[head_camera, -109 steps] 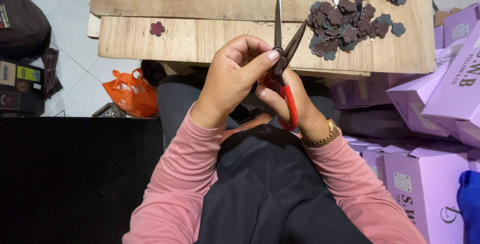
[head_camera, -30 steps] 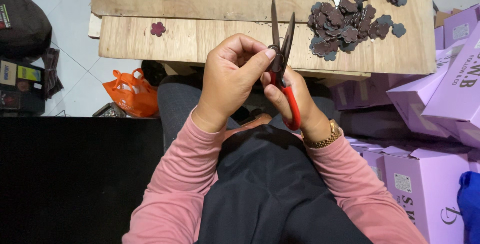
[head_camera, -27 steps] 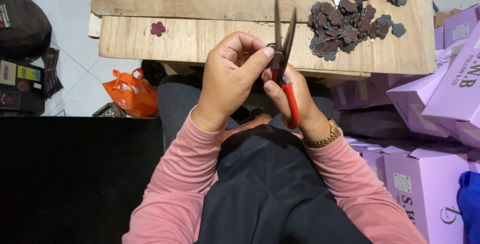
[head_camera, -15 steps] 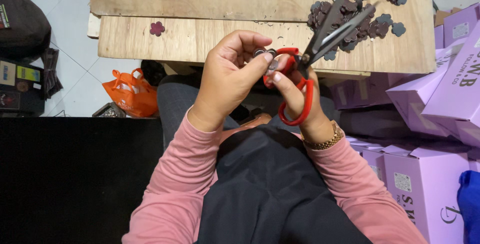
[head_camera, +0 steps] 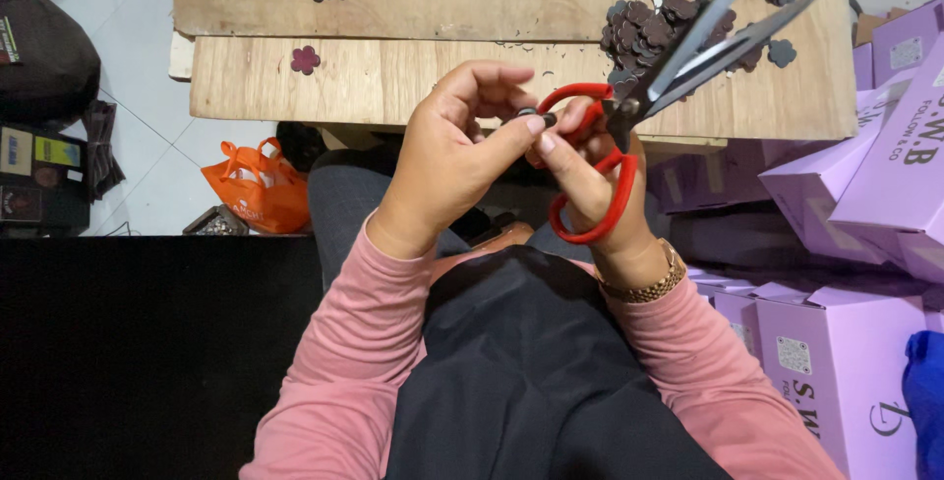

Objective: The person sits at a workbench and trims the edges of small flower-shaped leather pieces with red-handled scissors, working one piece at a time and setting trimmed pieces on the table with a pile of finished pieces.

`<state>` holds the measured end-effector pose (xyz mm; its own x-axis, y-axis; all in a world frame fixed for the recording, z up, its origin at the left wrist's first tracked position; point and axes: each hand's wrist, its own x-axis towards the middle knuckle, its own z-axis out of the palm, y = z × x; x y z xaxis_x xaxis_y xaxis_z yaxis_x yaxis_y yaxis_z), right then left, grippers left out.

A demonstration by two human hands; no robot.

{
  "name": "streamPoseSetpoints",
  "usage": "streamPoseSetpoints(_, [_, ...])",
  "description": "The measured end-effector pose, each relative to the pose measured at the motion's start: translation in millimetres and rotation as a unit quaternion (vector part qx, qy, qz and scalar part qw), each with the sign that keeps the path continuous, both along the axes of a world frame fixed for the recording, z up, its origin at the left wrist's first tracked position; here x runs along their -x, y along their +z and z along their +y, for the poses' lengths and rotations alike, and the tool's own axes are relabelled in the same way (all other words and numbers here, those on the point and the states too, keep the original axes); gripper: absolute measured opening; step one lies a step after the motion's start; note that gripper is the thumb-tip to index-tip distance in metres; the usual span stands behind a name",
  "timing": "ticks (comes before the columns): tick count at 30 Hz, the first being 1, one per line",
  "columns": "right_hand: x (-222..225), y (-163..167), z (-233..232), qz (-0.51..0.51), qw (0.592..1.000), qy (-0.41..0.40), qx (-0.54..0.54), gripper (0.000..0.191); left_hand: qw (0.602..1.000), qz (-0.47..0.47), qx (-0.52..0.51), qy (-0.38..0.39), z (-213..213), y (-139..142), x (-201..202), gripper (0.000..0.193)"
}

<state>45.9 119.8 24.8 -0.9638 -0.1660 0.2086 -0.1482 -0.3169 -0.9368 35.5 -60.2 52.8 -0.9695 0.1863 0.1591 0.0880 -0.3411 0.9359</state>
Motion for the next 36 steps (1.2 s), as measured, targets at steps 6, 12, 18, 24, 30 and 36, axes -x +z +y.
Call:
streamPoseSetpoints(6, [-1.0, 2.2, -2.7, 0.002, 0.999, -0.040, 0.005, 0.021, 0.996, -0.030, -0.072, -0.040, 9.8, -15.5, 7.0, 0.014])
streamPoseSetpoints(12, [-5.0, 3.7, -6.8, -0.015, 0.998, 0.001, -0.056, 0.019, 0.995, -0.055, -0.083, 0.004, 7.0, -19.9, 9.1, 0.014])
streamPoseSetpoints(18, [-4.1, -0.8, -9.1, -0.042, 0.990, 0.080, -0.112, 0.021, 0.994, -0.026, -0.090, 0.056, 0.7, -18.0, 10.8, 0.016])
streamPoseSetpoints(24, [-7.4, 2.9, -12.2, -0.020, 0.972, 0.127, -0.195, 0.038, 0.992, -0.033, -0.095, 0.077, 2.6, -11.2, 7.1, 0.014])
streamPoseSetpoints(30, [-5.3, 3.9, -17.5, 0.002, 0.973, 0.135, -0.189, 0.045, 0.989, -0.054, -0.106, 0.082, 7.4, -4.7, 2.1, 0.012])
streamPoseSetpoints(36, [-3.1, -1.0, -18.7, 0.036, 0.973, 0.095, -0.209, 0.036, 0.990, -0.017, -0.081, 0.113, 15.6, -3.3, -0.3, 0.013])
